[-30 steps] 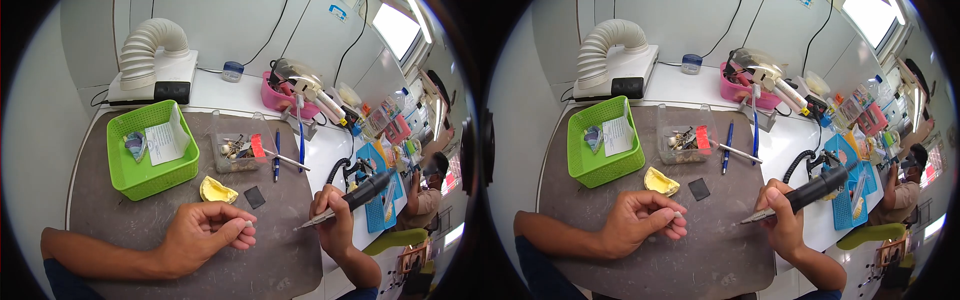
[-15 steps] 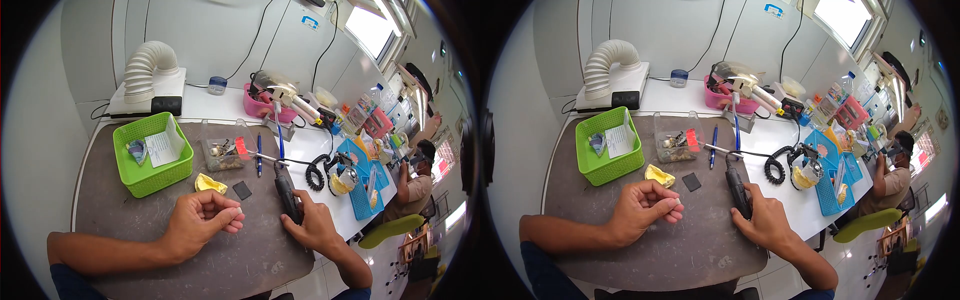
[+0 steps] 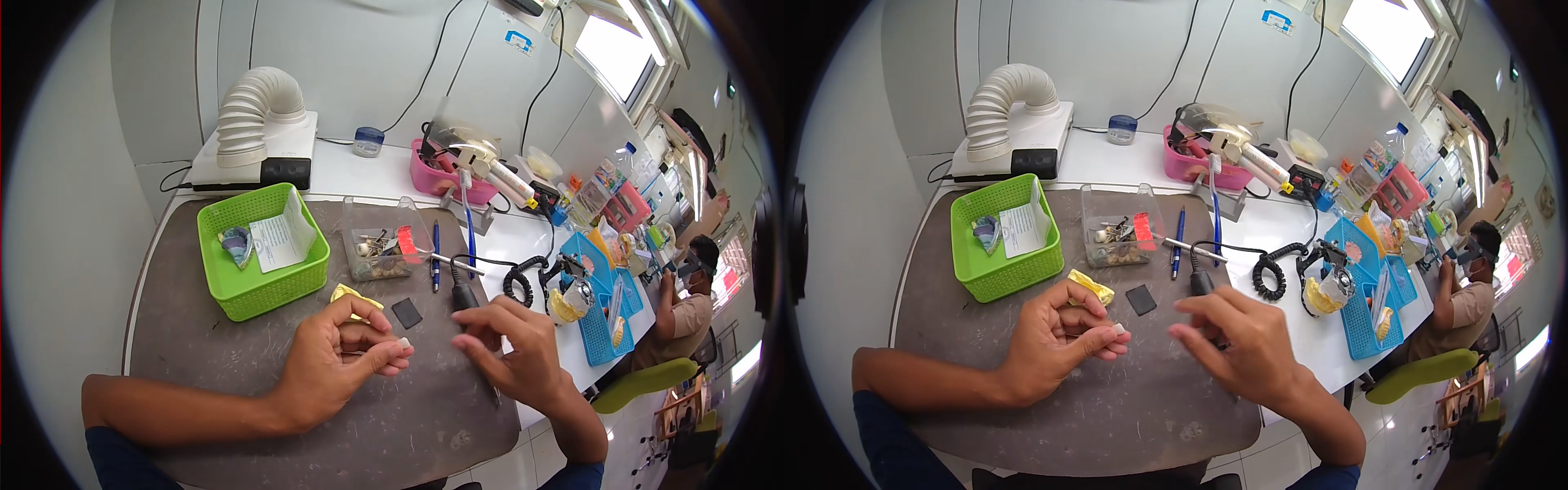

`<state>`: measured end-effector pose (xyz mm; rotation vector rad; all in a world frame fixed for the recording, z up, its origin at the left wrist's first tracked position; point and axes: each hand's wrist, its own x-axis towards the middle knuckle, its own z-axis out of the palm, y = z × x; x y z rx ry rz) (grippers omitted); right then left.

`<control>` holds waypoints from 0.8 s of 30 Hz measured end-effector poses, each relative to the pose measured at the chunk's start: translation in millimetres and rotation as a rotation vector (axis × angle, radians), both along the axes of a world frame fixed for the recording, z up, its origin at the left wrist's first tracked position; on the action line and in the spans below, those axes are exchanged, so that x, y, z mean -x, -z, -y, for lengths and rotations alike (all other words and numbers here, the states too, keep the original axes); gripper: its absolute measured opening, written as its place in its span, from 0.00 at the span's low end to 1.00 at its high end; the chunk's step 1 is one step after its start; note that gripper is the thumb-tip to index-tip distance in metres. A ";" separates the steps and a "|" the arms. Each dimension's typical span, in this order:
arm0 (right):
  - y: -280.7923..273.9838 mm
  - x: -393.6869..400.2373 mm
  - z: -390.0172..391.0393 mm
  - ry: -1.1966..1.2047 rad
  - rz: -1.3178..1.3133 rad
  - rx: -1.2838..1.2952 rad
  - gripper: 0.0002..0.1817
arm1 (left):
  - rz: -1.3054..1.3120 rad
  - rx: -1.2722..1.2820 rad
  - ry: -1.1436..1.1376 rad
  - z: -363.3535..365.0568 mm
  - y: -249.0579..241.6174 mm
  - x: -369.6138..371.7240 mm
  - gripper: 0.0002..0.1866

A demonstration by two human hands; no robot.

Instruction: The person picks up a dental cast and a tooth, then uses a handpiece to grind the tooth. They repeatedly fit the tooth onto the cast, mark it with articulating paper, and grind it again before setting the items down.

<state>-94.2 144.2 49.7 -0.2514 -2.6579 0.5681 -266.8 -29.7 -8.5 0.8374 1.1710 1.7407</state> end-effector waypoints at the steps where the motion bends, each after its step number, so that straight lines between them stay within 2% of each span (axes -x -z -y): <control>1: -4.0 6.6 6.3 -0.069 0.016 0.121 0.13 | -0.009 -0.005 0.001 -0.5 0.9 -0.1 0.10; 2: -1.0 14.5 9.4 -0.068 0.014 0.127 0.13 | -0.011 0.001 0.002 -0.7 0.2 -0.6 0.10; 4: 6.1 29.8 15.3 -0.249 -0.066 0.244 0.12 | -0.113 0.003 -0.006 1.0 -2.9 -1.1 0.10; 8: 14.1 44.2 5.0 -0.320 -0.069 0.238 0.08 | -0.094 0.023 -0.039 4.1 -2.1 2.1 0.10; 11: 12.7 46.4 -3.8 -0.238 -0.186 0.281 0.06 | -0.166 0.047 -0.057 6.5 -10.0 20.1 0.13; 12: 15.8 45.7 -6.6 -0.239 -0.184 0.291 0.06 | -0.502 -0.028 -0.122 7.4 -11.7 28.6 0.15; 13: 19.9 43.9 -8.6 -0.150 -0.182 0.505 0.06 | -0.837 -0.104 -0.183 6.7 -12.2 35.3 0.17; 14: 24.0 43.3 -10.7 -0.057 -0.180 0.717 0.06 | -0.835 -0.092 -0.178 3.6 -12.4 40.8 0.17; 16: 31.4 43.7 -15.5 -0.061 -0.191 0.798 0.07 | -1.446 -0.124 -0.331 -2.0 -11.3 48.3 0.22; 19: 36.9 42.8 -21.8 -0.019 -0.050 0.809 0.06 | -1.480 -0.010 -0.224 -2.1 -4.8 47.5 0.27; 21: 38.9 42.7 -23.7 -0.025 0.015 0.738 0.06 | -1.455 0.054 -0.172 -0.9 -1.9 46.4 0.25; 24: 39.9 44.4 -24.5 -0.095 -0.047 0.655 0.08 | -1.438 0.112 -0.110 -0.6 2.2 49.3 0.23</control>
